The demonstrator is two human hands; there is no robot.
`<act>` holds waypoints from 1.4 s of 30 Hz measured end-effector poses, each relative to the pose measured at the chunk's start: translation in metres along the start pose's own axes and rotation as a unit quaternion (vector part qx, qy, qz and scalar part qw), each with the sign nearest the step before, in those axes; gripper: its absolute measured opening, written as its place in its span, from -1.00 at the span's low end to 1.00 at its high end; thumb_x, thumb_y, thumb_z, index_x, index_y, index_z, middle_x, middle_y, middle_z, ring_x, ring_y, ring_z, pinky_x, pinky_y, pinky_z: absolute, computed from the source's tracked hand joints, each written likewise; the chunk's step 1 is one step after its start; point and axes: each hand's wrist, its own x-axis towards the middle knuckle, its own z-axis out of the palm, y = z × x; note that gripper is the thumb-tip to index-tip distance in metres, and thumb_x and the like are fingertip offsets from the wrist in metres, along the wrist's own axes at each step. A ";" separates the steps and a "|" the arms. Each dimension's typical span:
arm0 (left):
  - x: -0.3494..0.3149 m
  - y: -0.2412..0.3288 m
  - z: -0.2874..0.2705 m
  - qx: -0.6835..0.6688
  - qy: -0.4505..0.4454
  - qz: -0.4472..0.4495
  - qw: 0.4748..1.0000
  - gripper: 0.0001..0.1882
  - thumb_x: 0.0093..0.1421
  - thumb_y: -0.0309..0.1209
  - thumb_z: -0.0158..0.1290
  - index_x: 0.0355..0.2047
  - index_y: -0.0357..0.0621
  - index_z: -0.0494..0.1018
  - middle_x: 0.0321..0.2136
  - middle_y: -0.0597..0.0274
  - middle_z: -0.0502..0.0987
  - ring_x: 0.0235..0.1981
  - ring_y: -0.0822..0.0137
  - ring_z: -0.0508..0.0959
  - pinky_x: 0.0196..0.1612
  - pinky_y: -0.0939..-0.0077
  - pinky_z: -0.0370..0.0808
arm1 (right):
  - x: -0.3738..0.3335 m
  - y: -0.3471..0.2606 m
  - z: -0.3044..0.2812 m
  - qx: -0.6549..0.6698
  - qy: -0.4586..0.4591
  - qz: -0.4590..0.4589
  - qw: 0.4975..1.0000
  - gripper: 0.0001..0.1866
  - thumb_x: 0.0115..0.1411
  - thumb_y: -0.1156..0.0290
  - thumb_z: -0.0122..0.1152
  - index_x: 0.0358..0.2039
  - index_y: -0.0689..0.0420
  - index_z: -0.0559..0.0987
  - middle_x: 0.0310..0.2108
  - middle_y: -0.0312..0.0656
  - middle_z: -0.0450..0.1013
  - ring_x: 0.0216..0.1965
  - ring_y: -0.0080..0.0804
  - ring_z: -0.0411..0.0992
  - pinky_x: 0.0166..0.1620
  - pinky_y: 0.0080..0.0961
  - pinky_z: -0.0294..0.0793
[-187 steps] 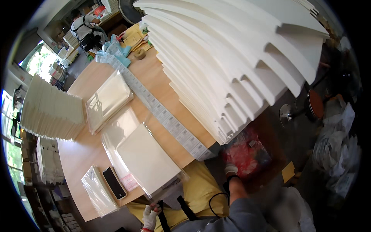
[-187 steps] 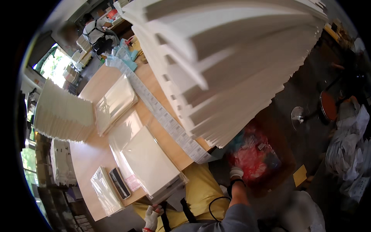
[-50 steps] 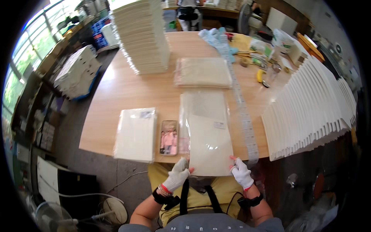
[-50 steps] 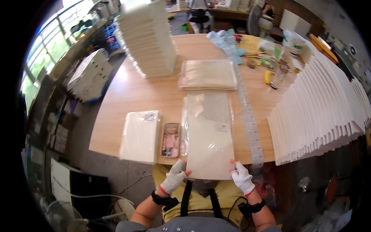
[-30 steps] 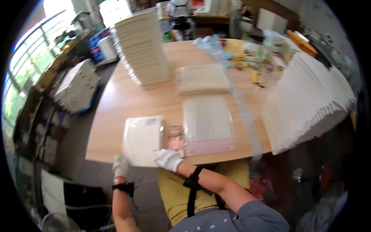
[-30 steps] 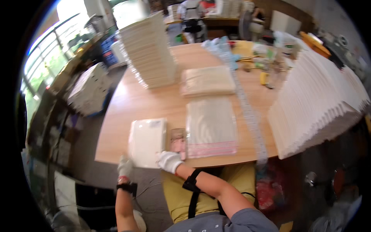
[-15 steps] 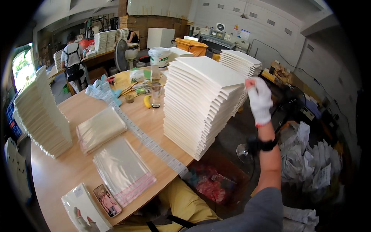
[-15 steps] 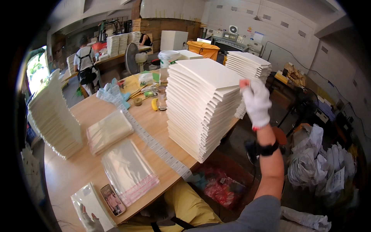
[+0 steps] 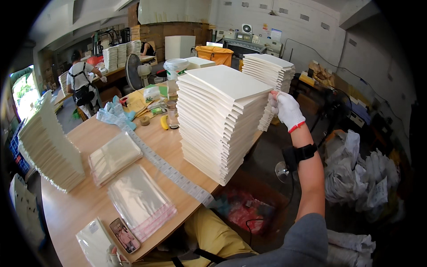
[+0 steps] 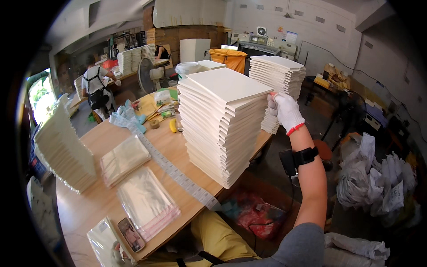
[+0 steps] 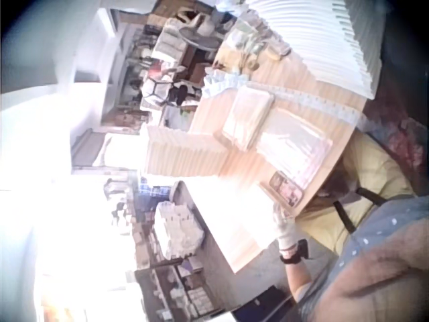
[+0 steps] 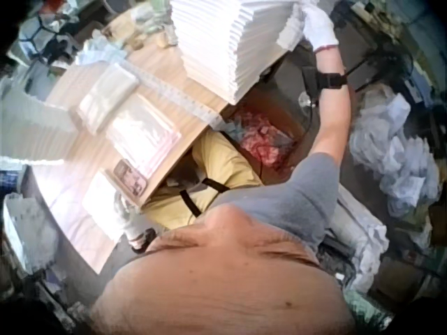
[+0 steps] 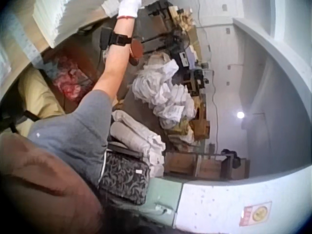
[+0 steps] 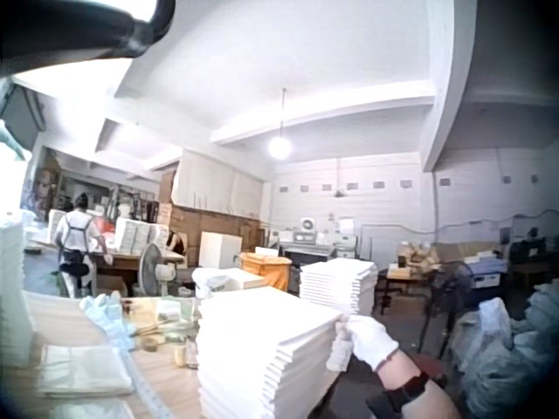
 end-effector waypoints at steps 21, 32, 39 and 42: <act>0.045 0.080 0.047 0.053 -0.083 0.026 0.995 -0.67 -0.04 -0.55 0.08 -0.20 -0.12 0.43 -0.26 0.10 0.53 -0.27 -0.01 0.55 -0.22 0.24 0.50 | 0.017 -0.036 0.065 -0.143 0.067 -0.196 0.968 -0.74 0.18 0.33 -0.03 -0.14 0.13 0.36 -0.25 -0.14 0.42 -0.48 -0.43 0.47 -0.51 -0.50 0.51; 0.113 -0.047 0.198 0.329 -0.264 -0.143 0.895 -0.73 0.07 -0.42 0.00 -0.17 -0.08 0.43 -0.26 0.06 0.53 -0.33 0.01 0.57 -0.30 0.10 0.52 | -0.202 0.084 0.043 -0.240 -0.276 -0.070 0.928 -0.53 0.30 0.29 -0.09 0.13 0.30 0.26 0.01 -0.03 0.36 0.01 -0.31 0.34 0.10 -0.38 0.30; 0.126 -0.057 0.172 0.257 -0.170 -0.038 0.950 -0.72 0.08 -0.38 0.00 -0.16 -0.05 0.45 -0.25 0.04 0.53 -0.31 -0.01 0.57 -0.28 0.05 0.50 | -0.290 0.233 0.080 0.009 -0.246 0.309 0.919 -0.83 0.22 0.43 -0.15 -0.18 0.09 0.33 -0.54 -0.34 0.37 -0.70 -0.65 0.25 -0.69 -0.68 0.22; 0.122 -0.034 0.154 0.276 -0.056 -0.125 0.951 -0.73 0.13 -0.20 0.04 -0.24 -0.05 0.52 -0.21 0.07 0.53 -0.19 0.03 0.53 -0.06 0.08 0.42 | -0.300 0.258 0.083 0.032 -0.175 0.340 0.923 -0.85 0.25 0.45 -0.16 -0.16 0.04 0.31 -0.49 -0.29 0.39 -0.68 -0.63 0.28 -0.69 -0.70 0.25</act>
